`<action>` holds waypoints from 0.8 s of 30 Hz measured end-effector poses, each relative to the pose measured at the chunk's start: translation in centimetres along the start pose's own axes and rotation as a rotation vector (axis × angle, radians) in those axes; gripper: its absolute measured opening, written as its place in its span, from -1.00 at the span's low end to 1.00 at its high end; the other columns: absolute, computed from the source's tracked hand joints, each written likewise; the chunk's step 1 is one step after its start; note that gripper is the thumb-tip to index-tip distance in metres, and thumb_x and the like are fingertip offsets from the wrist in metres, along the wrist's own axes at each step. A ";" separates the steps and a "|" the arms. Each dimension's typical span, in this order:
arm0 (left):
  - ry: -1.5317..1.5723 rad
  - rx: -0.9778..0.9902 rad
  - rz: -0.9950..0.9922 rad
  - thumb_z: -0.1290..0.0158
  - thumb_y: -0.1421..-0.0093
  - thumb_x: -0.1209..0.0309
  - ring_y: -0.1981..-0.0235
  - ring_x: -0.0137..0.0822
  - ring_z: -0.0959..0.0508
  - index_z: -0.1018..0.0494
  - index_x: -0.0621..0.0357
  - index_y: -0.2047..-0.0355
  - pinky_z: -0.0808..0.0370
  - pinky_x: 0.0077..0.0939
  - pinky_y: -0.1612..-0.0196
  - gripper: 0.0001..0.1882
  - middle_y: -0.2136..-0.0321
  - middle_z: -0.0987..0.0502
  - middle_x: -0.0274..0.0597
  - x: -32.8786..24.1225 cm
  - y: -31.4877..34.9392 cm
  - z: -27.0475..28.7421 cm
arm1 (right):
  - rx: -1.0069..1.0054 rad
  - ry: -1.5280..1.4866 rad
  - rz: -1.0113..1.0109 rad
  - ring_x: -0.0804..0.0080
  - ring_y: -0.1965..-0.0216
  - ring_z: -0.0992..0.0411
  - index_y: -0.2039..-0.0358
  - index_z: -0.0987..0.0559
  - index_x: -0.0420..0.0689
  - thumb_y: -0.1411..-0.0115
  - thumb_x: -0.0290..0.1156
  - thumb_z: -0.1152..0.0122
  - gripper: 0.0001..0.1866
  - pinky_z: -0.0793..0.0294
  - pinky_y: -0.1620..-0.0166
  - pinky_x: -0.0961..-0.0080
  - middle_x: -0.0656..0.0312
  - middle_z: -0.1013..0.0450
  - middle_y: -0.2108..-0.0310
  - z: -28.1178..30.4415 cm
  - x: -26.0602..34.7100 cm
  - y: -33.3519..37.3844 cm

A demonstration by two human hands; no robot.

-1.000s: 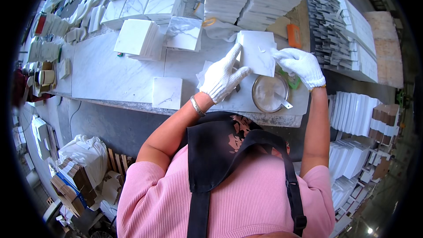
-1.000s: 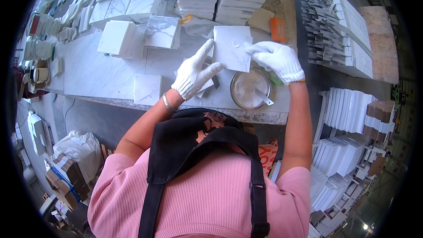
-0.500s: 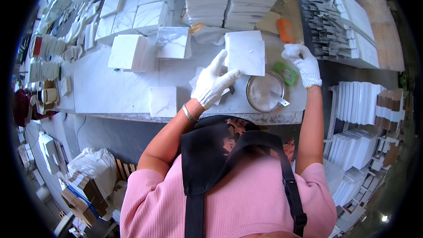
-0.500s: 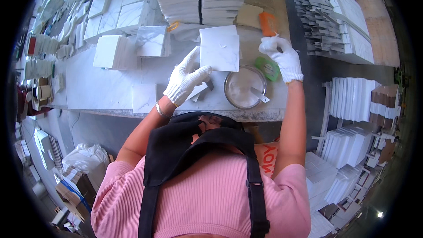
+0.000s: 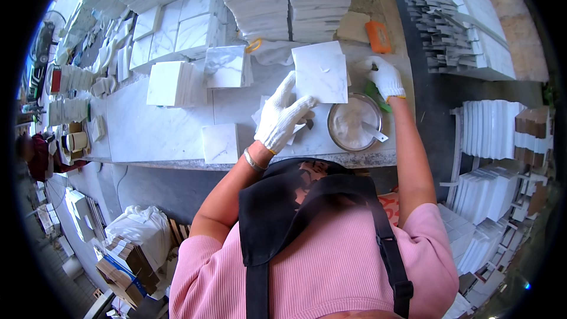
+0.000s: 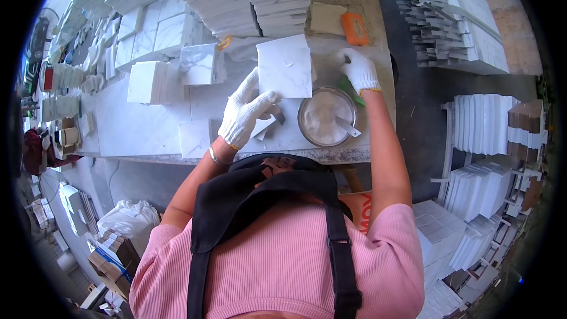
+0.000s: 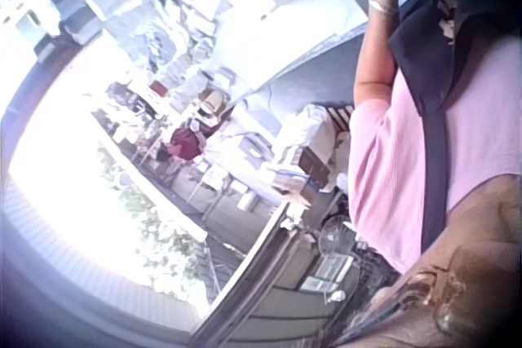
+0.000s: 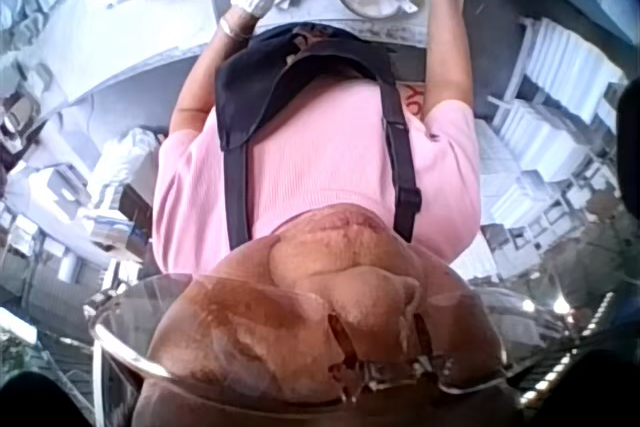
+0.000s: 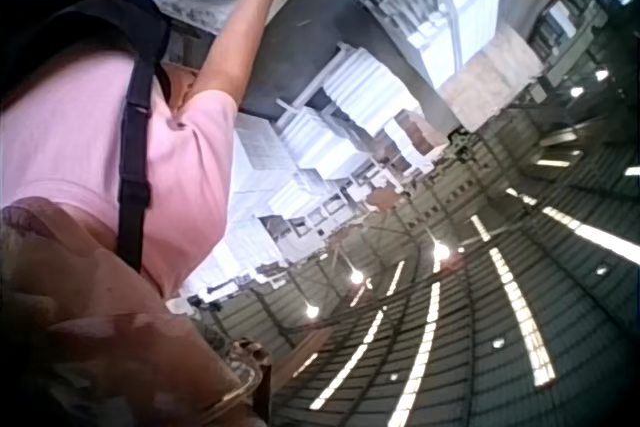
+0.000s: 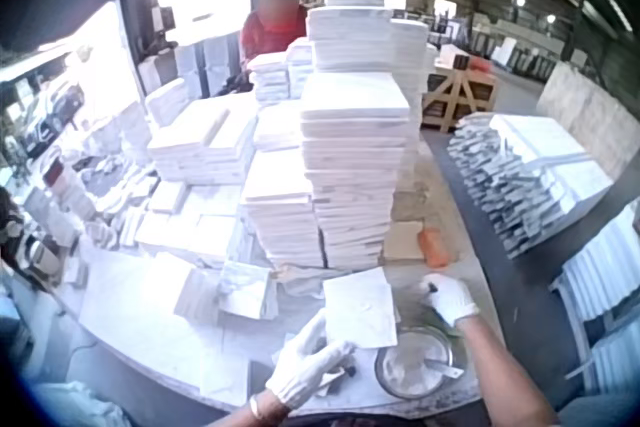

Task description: The person applies adhesive to the edges of small white square tiles and joins them together. They handle the tiles one at a time, pressing the edges to bond them, and place the assembled pieces on a table.

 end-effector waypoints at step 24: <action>0.108 0.057 -0.031 -0.13 -0.16 0.40 0.40 -0.41 -0.59 -0.17 0.27 -0.30 -0.52 -0.59 0.35 -0.30 0.28 -0.59 -0.13 -0.2 -0.8 1.8 | 0.073 0.316 -0.193 0.05 0.29 -0.54 0.06 -0.58 0.17 -0.10 0.17 -0.21 -0.51 -0.52 0.23 0.24 0.11 -0.57 0.37 4.5 6.3 17.3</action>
Point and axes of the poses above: each hand's wrist, its own y-axis away from the middle knuckle, its own z-axis out of the back of the hand, x = y × z, the point moved 1 cm from there along -y, towards the middle knuckle
